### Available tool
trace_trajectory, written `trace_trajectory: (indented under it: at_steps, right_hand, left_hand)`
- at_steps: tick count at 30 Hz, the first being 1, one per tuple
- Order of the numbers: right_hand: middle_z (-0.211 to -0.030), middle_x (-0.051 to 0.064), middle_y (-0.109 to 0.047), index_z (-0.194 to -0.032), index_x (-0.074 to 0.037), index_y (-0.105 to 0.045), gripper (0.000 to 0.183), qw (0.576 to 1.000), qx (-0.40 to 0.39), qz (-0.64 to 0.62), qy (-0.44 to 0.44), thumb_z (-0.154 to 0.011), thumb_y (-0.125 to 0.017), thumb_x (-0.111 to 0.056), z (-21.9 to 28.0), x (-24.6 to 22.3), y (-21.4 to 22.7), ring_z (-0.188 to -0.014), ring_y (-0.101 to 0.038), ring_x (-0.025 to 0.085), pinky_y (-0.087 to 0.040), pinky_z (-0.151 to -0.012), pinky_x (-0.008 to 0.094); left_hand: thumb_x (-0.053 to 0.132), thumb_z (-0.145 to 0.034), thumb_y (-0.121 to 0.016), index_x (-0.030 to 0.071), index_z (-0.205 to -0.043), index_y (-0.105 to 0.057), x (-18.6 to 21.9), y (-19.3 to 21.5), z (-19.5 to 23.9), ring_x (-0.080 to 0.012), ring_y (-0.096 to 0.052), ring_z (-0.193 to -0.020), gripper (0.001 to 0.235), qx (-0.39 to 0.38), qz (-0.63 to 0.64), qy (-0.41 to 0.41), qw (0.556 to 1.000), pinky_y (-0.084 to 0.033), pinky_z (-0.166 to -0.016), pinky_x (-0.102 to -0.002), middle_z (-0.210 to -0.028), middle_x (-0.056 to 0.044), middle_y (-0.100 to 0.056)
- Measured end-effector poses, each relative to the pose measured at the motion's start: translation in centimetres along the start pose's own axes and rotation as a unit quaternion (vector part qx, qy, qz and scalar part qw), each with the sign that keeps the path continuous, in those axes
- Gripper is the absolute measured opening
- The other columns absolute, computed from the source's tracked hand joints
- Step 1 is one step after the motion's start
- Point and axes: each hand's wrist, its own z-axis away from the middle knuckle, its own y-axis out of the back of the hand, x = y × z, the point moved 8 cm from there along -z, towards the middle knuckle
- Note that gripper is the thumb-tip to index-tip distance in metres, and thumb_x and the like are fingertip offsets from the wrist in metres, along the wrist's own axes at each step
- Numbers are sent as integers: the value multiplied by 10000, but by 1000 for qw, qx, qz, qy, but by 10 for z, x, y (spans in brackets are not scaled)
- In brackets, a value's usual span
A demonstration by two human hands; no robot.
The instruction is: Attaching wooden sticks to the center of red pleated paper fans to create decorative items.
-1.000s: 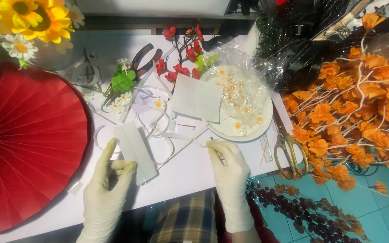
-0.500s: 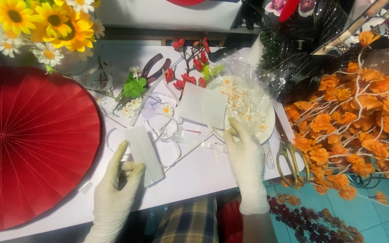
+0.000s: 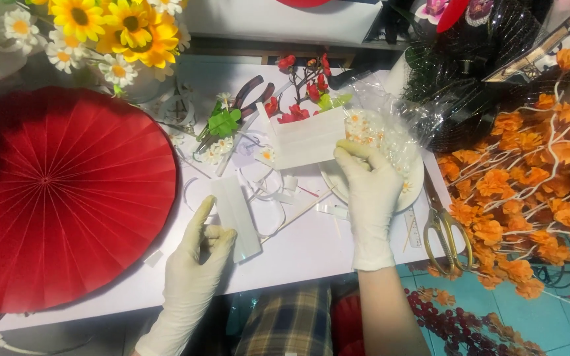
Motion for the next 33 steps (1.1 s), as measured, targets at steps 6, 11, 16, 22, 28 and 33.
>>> trace_trajectory:
  at_steps: [6, 11, 16, 22, 28, 33]
  right_hand:
    - [-920, 57, -618, -1086, -39, -615, 375, 972, 43, -232, -12, -719, -687, -13, -7, 0, 14, -766, -569, 85, -496, -699, 167]
    - [-1197, 83, -614, -1157, -28, -585, 378, 947, 40, -307, -87, -781, -583, -69, 16, -23, 25, -1144, -577, 173, -510, -972, 276]
    - [-1204, 75, -607, -1120, -62, -600, 308, 932, 21, -358, -53, -814, -573, -36, 23, 2, 39, -1171, -571, 211, -526, -968, 350]
    - [-1149, 192, -628, -1056, 9, -595, 314, 907, 0, -400, -134, -746, -575, 51, 51, 14, 43, -1084, -612, 314, -529, -928, 408]
    - [-1032, 196, -653, -1046, 56, -614, 355, 912, -106, -365, -155, -692, -616, 95, 78, 28, 35, -934, -620, 267, -514, -882, 351]
    - [-832, 189, -647, -1092, 98, -628, 444, 934, -148, -273, -177, -649, -657, 109, 100, 19, 30, -793, -602, 201, -487, -819, 279]
  left_hand:
    - [224, -801, -614, 218, -1394, -441, -2, 2, -1, -145, -635, -869, 618, 4, 15, -19, 1000, -421, -976, -310, -793, 15, -646]
    - [260, -795, -568, 209, -1403, -399, 7, 4, 3, -137, -622, -1009, 633, 3, 30, -2, 1000, -430, -994, -309, -1051, 5, -676]
    - [322, -806, -512, 175, -1373, -376, 17, 9, 4, -199, -550, -1208, 601, 27, -20, -96, 995, -397, -1010, -391, -1354, -32, -527]
    - [149, -814, -605, 48, -1309, -440, 37, 13, 25, -272, -480, -1230, 531, 107, -70, -284, 950, -402, -1007, -366, -1374, -158, -433]
    - [351, -688, -655, 148, -1365, -362, 83, 3, 43, -190, -562, -1172, 765, -58, 96, -143, 983, -420, -996, -375, -1370, -64, -509]
    - [235, -638, -749, 246, -1411, -349, 100, -17, 57, -132, -568, -1214, 870, -207, 111, -105, 966, -365, -1014, -309, -1335, -15, -590]
